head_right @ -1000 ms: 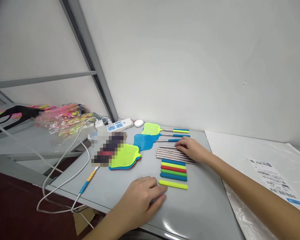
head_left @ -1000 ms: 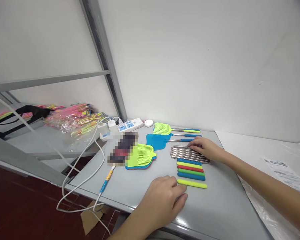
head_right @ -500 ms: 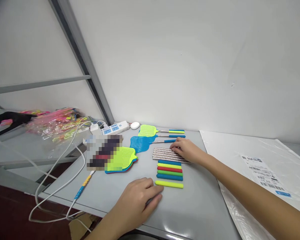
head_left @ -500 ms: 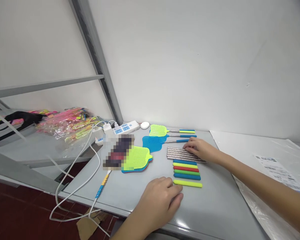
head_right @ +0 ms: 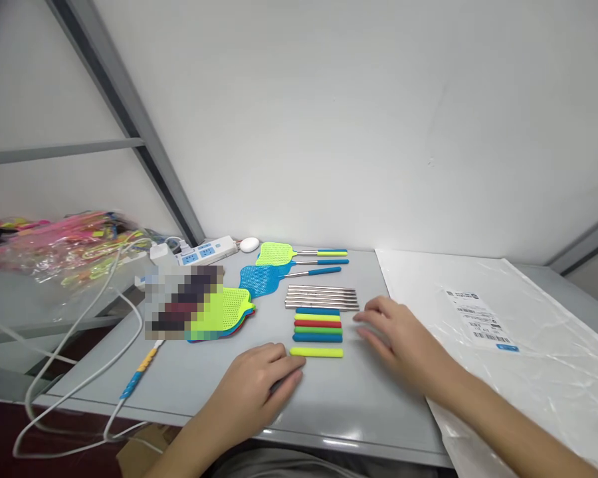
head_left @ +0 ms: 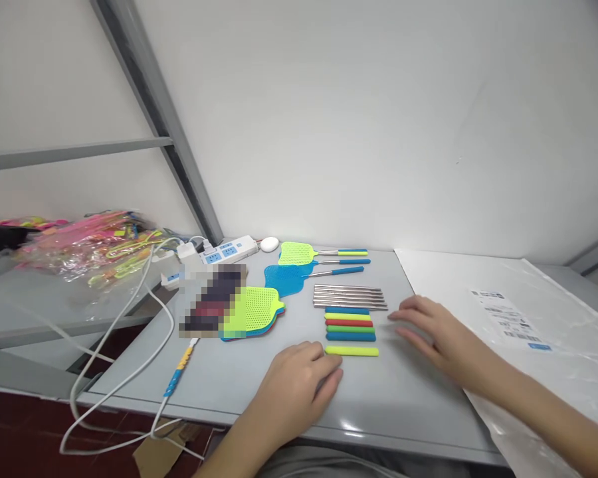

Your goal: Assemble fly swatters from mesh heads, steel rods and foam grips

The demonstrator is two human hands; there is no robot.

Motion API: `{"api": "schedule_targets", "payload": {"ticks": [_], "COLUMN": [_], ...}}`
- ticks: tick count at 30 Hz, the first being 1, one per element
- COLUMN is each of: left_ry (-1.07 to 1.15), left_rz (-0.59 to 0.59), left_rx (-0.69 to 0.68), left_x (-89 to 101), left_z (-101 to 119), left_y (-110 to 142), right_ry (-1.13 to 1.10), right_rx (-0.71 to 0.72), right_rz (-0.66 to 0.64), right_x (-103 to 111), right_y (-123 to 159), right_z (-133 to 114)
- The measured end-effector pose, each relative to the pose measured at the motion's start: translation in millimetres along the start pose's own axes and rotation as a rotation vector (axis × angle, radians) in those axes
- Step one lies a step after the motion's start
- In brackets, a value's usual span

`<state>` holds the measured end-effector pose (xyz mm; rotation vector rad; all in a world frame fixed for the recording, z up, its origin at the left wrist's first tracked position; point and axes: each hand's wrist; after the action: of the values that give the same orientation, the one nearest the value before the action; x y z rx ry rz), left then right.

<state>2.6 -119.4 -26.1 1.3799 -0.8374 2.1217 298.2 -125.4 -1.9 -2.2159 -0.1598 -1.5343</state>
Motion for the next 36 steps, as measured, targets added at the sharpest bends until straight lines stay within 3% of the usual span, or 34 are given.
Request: {"api": "schedule_targets", "payload": {"ticks": [4,9,16,27,36], "left_ry": [0.012,-0.022,-0.07,0.012,0.025], "left_rz": [0.005,-0.002,-0.01,0.054,-0.002], "left_rx": [-0.01,-0.019,-0.044,-0.029,0.0], "left_x": [-0.4,-1.3,0.4,2.2,3.7], "left_z": [-0.7,0.5,3.3,2.3,3.3], "left_y": [-0.2,-0.2,-1.4,-1.3,-2.5], "right_ry": [0.081,0.158,0.194,0.128,0.15], "right_rx": [0.024,0.026,0.063,0.031,0.033], "right_rz": [0.066,0.06,-0.061,-0.046,-0.09], "right_x": [-26.2,-53.4,-53.2,-53.4,-53.0], "right_y": [49.8,60.9,59.7,61.4,61.2], "right_z": [-43.4,-70.2,-68.3,-66.9,-65.8]}}
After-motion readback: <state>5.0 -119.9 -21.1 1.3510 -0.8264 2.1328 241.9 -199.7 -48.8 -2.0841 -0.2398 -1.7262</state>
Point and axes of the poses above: each hand's wrist, its own y-axis away from the middle knuckle, its own x-axis out of the back of the hand, z = x × y, and after that the axes turned 2 degrees about z, right-handed
